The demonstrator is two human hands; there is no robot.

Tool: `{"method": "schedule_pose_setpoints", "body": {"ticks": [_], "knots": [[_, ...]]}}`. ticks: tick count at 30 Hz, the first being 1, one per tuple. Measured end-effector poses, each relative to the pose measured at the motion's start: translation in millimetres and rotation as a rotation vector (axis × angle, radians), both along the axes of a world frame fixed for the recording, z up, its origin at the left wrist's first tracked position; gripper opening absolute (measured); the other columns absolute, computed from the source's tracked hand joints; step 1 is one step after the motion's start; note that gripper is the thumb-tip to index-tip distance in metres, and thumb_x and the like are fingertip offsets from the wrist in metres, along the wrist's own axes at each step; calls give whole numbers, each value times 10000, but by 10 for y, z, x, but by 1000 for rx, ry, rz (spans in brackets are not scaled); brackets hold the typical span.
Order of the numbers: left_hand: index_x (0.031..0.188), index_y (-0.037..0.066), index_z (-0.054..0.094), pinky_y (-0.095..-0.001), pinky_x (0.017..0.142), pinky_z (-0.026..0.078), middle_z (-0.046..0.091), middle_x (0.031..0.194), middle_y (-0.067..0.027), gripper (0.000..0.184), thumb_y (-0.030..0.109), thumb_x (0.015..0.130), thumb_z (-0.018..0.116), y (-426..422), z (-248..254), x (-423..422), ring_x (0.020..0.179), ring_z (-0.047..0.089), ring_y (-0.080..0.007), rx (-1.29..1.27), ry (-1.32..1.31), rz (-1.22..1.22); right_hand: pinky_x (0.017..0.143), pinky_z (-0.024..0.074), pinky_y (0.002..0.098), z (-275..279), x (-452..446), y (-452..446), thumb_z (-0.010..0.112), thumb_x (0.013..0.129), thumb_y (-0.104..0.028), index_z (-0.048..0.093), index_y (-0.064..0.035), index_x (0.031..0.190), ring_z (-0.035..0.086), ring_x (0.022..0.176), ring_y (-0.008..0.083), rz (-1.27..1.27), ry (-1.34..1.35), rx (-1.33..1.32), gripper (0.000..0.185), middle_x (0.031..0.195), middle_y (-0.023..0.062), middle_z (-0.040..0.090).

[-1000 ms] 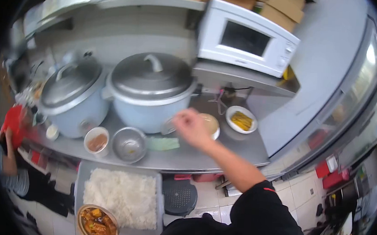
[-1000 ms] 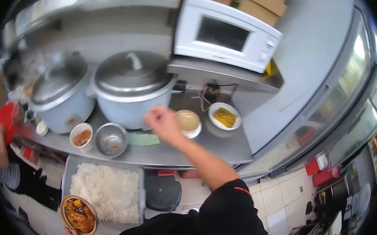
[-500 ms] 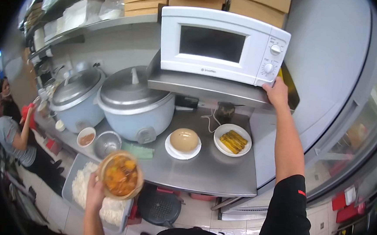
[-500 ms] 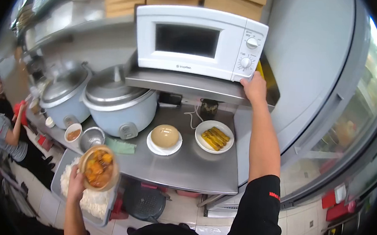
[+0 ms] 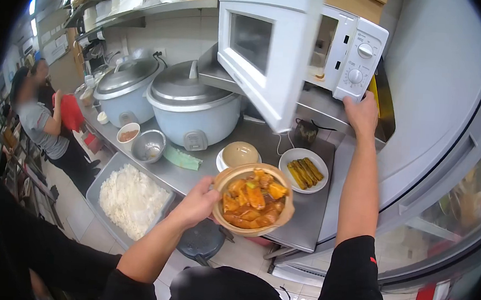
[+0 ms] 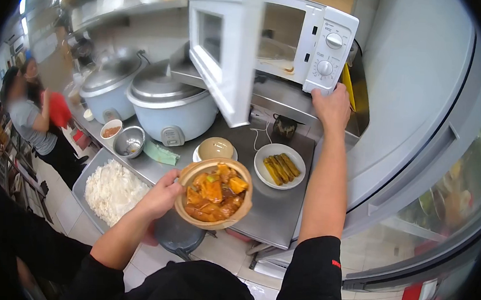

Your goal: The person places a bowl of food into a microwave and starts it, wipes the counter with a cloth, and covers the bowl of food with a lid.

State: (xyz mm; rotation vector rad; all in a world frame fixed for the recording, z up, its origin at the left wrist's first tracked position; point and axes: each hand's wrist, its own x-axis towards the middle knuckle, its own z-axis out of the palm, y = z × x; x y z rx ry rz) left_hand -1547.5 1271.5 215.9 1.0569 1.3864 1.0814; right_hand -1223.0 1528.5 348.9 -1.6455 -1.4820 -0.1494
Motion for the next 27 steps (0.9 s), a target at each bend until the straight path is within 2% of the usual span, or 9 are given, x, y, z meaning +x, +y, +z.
{"method": "schedule_pose_setpoints", "body": {"ticks": [2, 6, 10, 15, 18, 22, 24, 26, 27], "knots": [[1244, 35, 490, -292, 617, 497, 621, 940, -111, 387, 130, 870, 481, 39, 110, 166, 759, 621, -168, 4, 44, -17, 946, 469, 470, 29, -53, -77, 671, 757, -385, 573, -12, 1181, 598, 1096, 373, -17, 1, 14, 574, 1156, 218, 617], [1191, 3, 472, -340, 495, 528, 614, 896, -148, 347, 136, 870, 463, 242, 434, 393, 648, 647, -239, 57, -60, -12, 937, 471, 471, 3, -50, -61, 651, 768, -385, 602, -17, 1147, 605, 1087, 372, -18, 14, 27, 531, 1141, 204, 631], [1144, 6, 453, -366, 470, 554, 606, 911, -179, 304, 138, 870, 454, 607, 963, 461, 629, 651, -279, 126, 6, -5, 930, 474, 473, 22, -72, -98, 649, 775, -375, 617, -25, 1125, 607, 1077, 375, -17, 35, 36, 497, 1144, 198, 634], [1096, 28, 467, -368, 453, 546, 617, 860, -173, 248, 151, 880, 452, 1323, 1772, 363, 582, 646, -269, 239, 91, 2, 915, 477, 481, -5, -32, -76, 653, 789, -357, 623, -25, 1096, 611, 1045, 385, 16, 26, 54, 453, 1132, 207, 628], [1173, -4, 478, -362, 464, 543, 647, 806, -185, 318, 159, 905, 421, 1890, 2139, 280, 580, 650, -252, 269, 134, 108, 897, 478, 490, -47, -32, -71, 657, 794, -348, 620, -20, 1083, 612, 1021, 387, 11, 31, 118, 438, 1105, 207, 624], [1217, -73, 490, -349, 518, 587, 657, 896, -210, 400, 225, 983, 361, 2759, 2355, 108, 614, 670, -260, 293, 197, 106, 861, 460, 488, -49, -32, -77, 643, 802, -342, 607, -5, 1096, 608, 993, 389, 6, 18, 134, 449, 1078, 212, 622], [1270, -83, 460, -389, 557, 611, 641, 976, -247, 418, 206, 981, 375, 3037, 2425, 141, 641, 682, -315, 284, 191, 146, 861, 458, 482, -29, -46, -90, 643, 807, -339, 603, 1, 1111, 611, 997, 377, -16, 21, 121, 458, 1077, 209, 624], [1201, -96, 495, -348, 512, 593, 650, 861, -218, 415, 240, 1002, 357, 3333, 2400, 155, 595, 672, -277, 296, 199, 165, 863, 456, 474, -27, -53, -94, 643, 811, -337, 600, 5, 1125, 614, 1001, 364, -31, 22, 113, 466, 1077, 206, 626], [1210, -88, 493, -351, 521, 597, 649, 881, -219, 407, 235, 1001, 360, 3477, 2388, 155, 609, 675, -280, 291, 198, 170, 866, 456, 468, -26, -59, -92, 643, 813, -335, 598, 6, 1132, 615, 1003, 358, -35, 27, 116, 469, 1078, 205, 627]]}}
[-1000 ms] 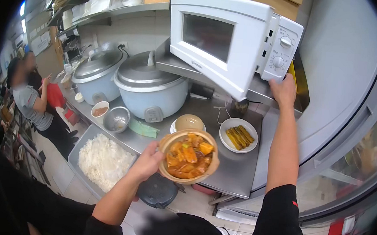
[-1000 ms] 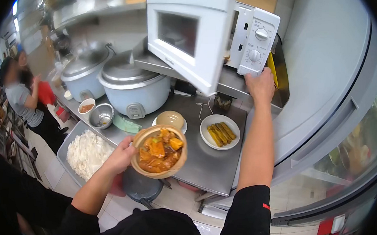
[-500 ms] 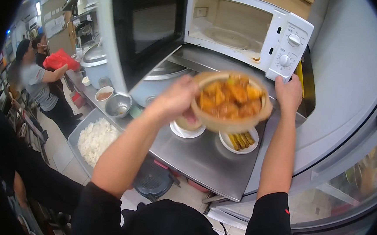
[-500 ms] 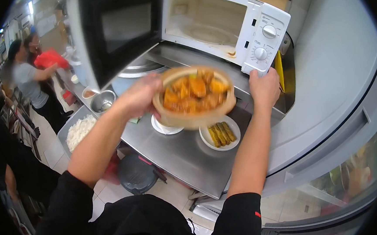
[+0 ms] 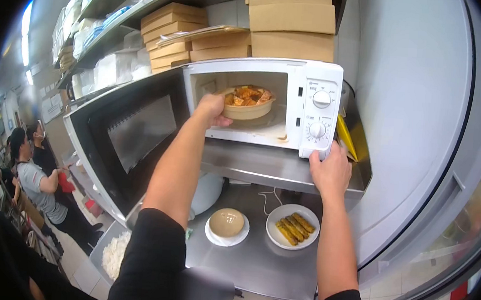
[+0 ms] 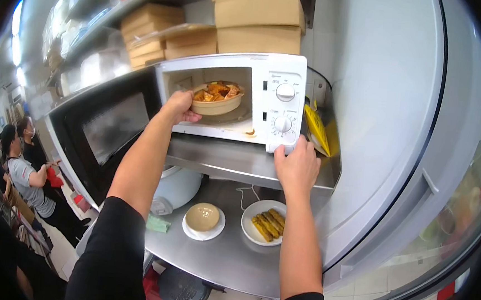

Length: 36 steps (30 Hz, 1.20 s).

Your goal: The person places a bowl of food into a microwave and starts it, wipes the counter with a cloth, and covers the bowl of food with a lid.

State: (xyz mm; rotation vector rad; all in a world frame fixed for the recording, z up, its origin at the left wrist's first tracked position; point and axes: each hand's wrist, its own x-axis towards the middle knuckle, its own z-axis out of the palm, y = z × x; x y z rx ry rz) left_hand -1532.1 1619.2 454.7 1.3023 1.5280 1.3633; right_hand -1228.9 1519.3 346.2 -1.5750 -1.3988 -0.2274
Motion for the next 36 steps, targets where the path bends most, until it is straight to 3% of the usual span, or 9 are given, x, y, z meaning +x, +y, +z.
{"method": "schedule_pose_setpoints", "body": {"ticks": [17, 22, 25, 26, 27, 29, 32, 34, 36], "knots": [[1233, -25, 523, -433, 570, 627, 615, 1077, -240, 327, 109, 955, 414, 397, -59, 135, 729, 698, -384, -112, -130, 31, 863, 447, 461, -6, -24, 1, 641, 808, -328, 587, -27, 1143, 604, 988, 352, -4, -1, 8, 454, 1061, 177, 616], [1297, -30, 468, -415, 529, 627, 621, 1059, -263, 414, 263, 1006, 433, 337, -22, 99, 706, 702, -361, -57, 40, 56, 863, 453, 474, -13, -16, 0, 636, 801, -329, 595, -24, 1058, 599, 991, 382, 8, -21, 38, 400, 1057, 192, 620], [1226, -109, 494, -447, 685, 575, 594, 1137, -257, 526, 360, 987, 493, -195, 19, 388, 738, 681, -344, 78, 256, 14, 872, 457, 481, 2, -15, 29, 636, 801, -332, 609, -21, 1031, 599, 1000, 388, 3, -27, 25, 387, 1051, 195, 628], [1284, -131, 471, -401, 861, 537, 566, 1251, -281, 592, 369, 971, 517, -735, 124, 644, 953, 677, -349, 102, 311, 17, 877, 457, 484, 1, -17, 30, 636, 802, -333, 615, -19, 1027, 599, 1004, 390, -2, -29, 20, 387, 1048, 195, 630], [1253, -149, 480, -424, 857, 525, 627, 1124, -313, 588, 339, 928, 521, -821, -95, 838, 886, 693, -365, 509, 489, 327, 881, 458, 485, -9, -20, 21, 637, 803, -338, 619, -16, 1035, 598, 1012, 388, 5, -29, 22, 397, 1056, 194, 632], [1360, -128, 425, -409, 1000, 448, 610, 1196, -308, 621, 270, 914, 593, -1893, -294, 1141, 1173, 588, -380, 929, 383, 162, 891, 459, 488, -2, -4, 21, 638, 806, -348, 626, -9, 1052, 598, 1028, 383, 12, -12, 50, 419, 1072, 194, 637], [1385, -118, 411, -387, 1074, 380, 533, 1326, -271, 554, 102, 907, 587, -2973, -559, 868, 1255, 526, -345, 1322, 451, 270, 929, 453, 480, -41, 27, 74, 637, 816, -371, 606, -9, 1186, 596, 1086, 361, 13, 36, 83, 518, 1145, 197, 635], [1420, -111, 369, -382, 1130, 320, 465, 1414, -261, 535, 6, 923, 531, -3363, -523, 523, 1315, 472, -309, 1321, 405, 519, 948, 448, 475, -24, 17, 79, 635, 828, -395, 582, -20, 1251, 593, 1111, 354, 13, 48, 53, 568, 1176, 199, 630], [1443, -100, 338, -361, 1143, 275, 443, 1454, -235, 579, 122, 965, 577, -3289, -606, -87, 1375, 398, -249, 963, 636, 681, 948, 448, 475, -5, 3, 49, 634, 835, -409, 579, -21, 1256, 593, 1110, 355, 21, 67, 42, 575, 1181, 197, 628]]}}
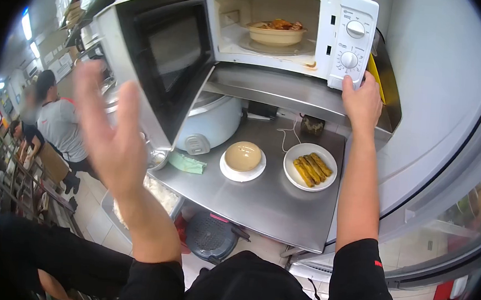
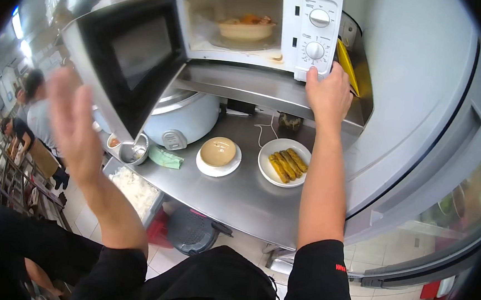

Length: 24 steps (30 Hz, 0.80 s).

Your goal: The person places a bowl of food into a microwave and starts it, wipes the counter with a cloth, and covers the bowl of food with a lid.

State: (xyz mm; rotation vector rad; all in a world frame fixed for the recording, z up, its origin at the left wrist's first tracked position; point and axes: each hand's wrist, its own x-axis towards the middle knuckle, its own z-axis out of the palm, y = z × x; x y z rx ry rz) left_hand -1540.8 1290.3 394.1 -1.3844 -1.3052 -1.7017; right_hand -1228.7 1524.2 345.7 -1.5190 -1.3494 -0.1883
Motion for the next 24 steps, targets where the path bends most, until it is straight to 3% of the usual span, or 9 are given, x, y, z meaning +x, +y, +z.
{"method": "schedule_pose_setpoints", "body": {"ticks": [2, 4, 9, 11, 13, 14, 17, 20, 24], "knots": [[1469, -100, 277, -310, 1114, 307, 427, 1464, -243, 668, 175, 966, 620, 219, -128, -45, 1350, 422, -238, -118, -87, -91, 942, 450, 471, 25, 11, -15, 630, 854, -455, 578, -23, 1263, 600, 1097, 351, 3, -4, -21, 597, 1179, 189, 629], [1472, -110, 254, -337, 1114, 322, 402, 1467, -289, 681, 177, 968, 609, 231, -195, 226, 1350, 426, -275, -91, -237, -482, 934, 451, 470, 25, 64, 45, 629, 858, -480, 576, -20, 1265, 605, 1082, 347, 49, 67, 3, 616, 1156, 184, 634], [1397, -132, 366, -420, 1054, 415, 474, 1372, -338, 653, 175, 908, 671, 403, -302, 701, 1290, 481, -439, -218, 156, -418, 893, 469, 427, -110, 166, 201, 608, 910, -449, 596, 13, 1222, 621, 979, 309, 148, 259, 223, 558, 1065, 170, 643], [1409, -105, 373, -419, 1050, 420, 453, 1396, -328, 665, 184, 896, 683, 377, -321, 737, 1286, 481, -446, -323, 203, -423, 877, 474, 399, -51, 121, 118, 598, 939, -382, 599, 31, 1207, 617, 957, 290, 224, 329, 396, 493, 1081, 183, 624], [1425, -70, 381, -390, 1073, 399, 447, 1438, -273, 663, 166, 888, 690, 316, -324, 740, 1323, 470, -375, -384, 130, -445, 876, 471, 394, -73, 75, 96, 593, 947, -363, 587, 37, 1219, 609, 979, 290, 263, 304, 587, 484, 1117, 198, 605], [1433, -52, 384, -375, 1084, 388, 444, 1458, -245, 664, 157, 884, 694, 295, -332, 725, 1342, 464, -339, -419, 92, -455, 974, 415, 446, -79, 49, 75, 665, 888, -406, 475, 36, 1347, 528, 1137, 350, 395, 285, 569, 665, 1270, 252, 510], [1457, -8, 373, -389, 1049, 421, 439, 1468, -224, 687, 154, 876, 702, 320, -458, 578, 1326, 481, -341, -430, 136, -372, 1092, 286, 518, -23, -190, -76, 763, 787, -438, 255, 10, 1485, 333, 1329, 437, 287, -66, 584, 973, 1444, 311, 314], [1477, 31, 356, -403, 1005, 452, 438, 1469, -214, 715, 160, 870, 711, 253, -513, 494, 1290, 514, -348, -535, 84, -357, 1148, 150, 568, 96, -379, -76, 849, 674, -440, 65, -19, 1533, 147, 1407, 499, 145, -121, 278, 1236, 1519, 346, 119], [1490, 44, 336, -412, 973, 472, 442, 1469, -196, 738, 142, 863, 711, 249, -675, 299, 1248, 554, -344, -575, 26, -342, 1151, 117, 592, 204, -354, 120, 877, 643, -400, 35, -23, 1534, 118, 1406, 532, -20, -168, 186, 1282, 1528, 363, 65]]}}
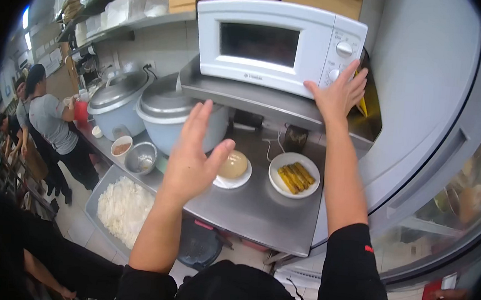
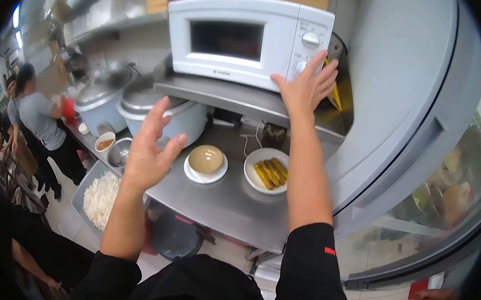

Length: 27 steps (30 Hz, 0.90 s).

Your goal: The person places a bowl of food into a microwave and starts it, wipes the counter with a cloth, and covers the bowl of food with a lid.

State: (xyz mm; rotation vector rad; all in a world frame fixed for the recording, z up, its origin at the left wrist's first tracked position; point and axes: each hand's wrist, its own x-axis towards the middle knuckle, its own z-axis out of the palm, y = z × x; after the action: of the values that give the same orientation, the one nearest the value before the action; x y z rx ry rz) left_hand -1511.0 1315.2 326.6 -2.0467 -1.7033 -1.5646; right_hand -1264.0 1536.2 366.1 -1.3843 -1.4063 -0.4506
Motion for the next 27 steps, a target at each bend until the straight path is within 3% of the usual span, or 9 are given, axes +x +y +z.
{"method": "schedule_pose_setpoints", "body": {"ticks": [3, 4, 7, 9, 11, 13, 15, 19, 27], "knots": [[1492, 40, 332, -411, 972, 473, 454, 1460, -190, 730, 126, 868, 700, -94, -92, -107, 1249, 553, -340, -61, -108, -43, 1152, 78, 596, -61, 3, 17, 877, 645, -395, 1, -42, 1539, 57, 1410, 542, 28, -53, 55, 1301, 1533, 364, -2], [1483, 27, 344, -403, 964, 479, 475, 1441, -186, 706, 119, 875, 690, -126, -208, -194, 1226, 570, -337, -46, -110, -65, 1083, 304, 520, -67, -39, -121, 863, 692, -330, 198, -28, 1503, 355, 1326, 430, -82, -101, 243, 1091, 1476, 319, 283], [1461, 29, 383, -399, 913, 511, 524, 1374, -224, 710, 129, 844, 720, -407, -568, -449, 1139, 624, -336, -263, -226, -113, 835, 489, 384, -318, -48, -687, 815, 768, -233, 546, -4, 1233, 612, 953, 249, 486, 401, 97, 585, 1105, 176, 639], [1435, 23, 426, -381, 869, 522, 606, 1267, -205, 662, 145, 850, 711, -608, -1036, -682, 1081, 654, -307, -519, -363, -106, 623, 483, 307, -912, -89, -898, 757, 824, -161, 643, -4, 872, 571, 628, 162, 556, 364, -24, 200, 702, 51, 640], [1385, 4, 486, -363, 853, 526, 650, 1185, -208, 599, 192, 861, 708, -873, -1447, -919, 1049, 667, -294, -866, -236, -6, 648, 499, 334, -1493, -86, -776, 739, 840, -181, 666, -15, 769, 614, 636, 199, 599, 323, -371, 195, 627, 51, 626], [1340, -19, 523, -360, 853, 528, 671, 1126, -223, 569, 241, 869, 708, -1182, -2154, -1144, 1022, 676, -298, -925, -247, -4, 766, 524, 356, -2192, 59, -313, 770, 807, -243, 682, -24, 937, 667, 850, 242, 418, 121, -831, 269, 855, 113, 688], [1332, -33, 524, -372, 855, 530, 661, 1149, -240, 585, 273, 870, 711, -1420, -2354, -1116, 1002, 682, -321, -1044, -129, 50, 877, 509, 373, -2691, 166, -85, 797, 765, -282, 637, -23, 1083, 622, 1034, 277, 278, -206, -982, 441, 1081, 158, 643], [1333, -33, 527, -395, 857, 531, 653, 1149, -263, 586, 317, 889, 680, -1569, -2450, -965, 969, 690, -349, -1119, -245, 44, 1052, 436, 412, -2826, 23, -38, 841, 678, -342, 504, -19, 1298, 475, 1283, 326, 95, -450, -1278, 776, 1398, 197, 460], [1348, -25, 510, -443, 904, 504, 637, 1144, -283, 604, 304, 869, 674, -1558, -2798, -1152, 1028, 643, -402, -1244, -191, 59, 1045, 429, 421, -3030, -55, 8, 770, 683, -221, 451, -34, 1271, 476, 1264, 374, -36, -525, -1260, 694, 1323, 208, 489]]}}
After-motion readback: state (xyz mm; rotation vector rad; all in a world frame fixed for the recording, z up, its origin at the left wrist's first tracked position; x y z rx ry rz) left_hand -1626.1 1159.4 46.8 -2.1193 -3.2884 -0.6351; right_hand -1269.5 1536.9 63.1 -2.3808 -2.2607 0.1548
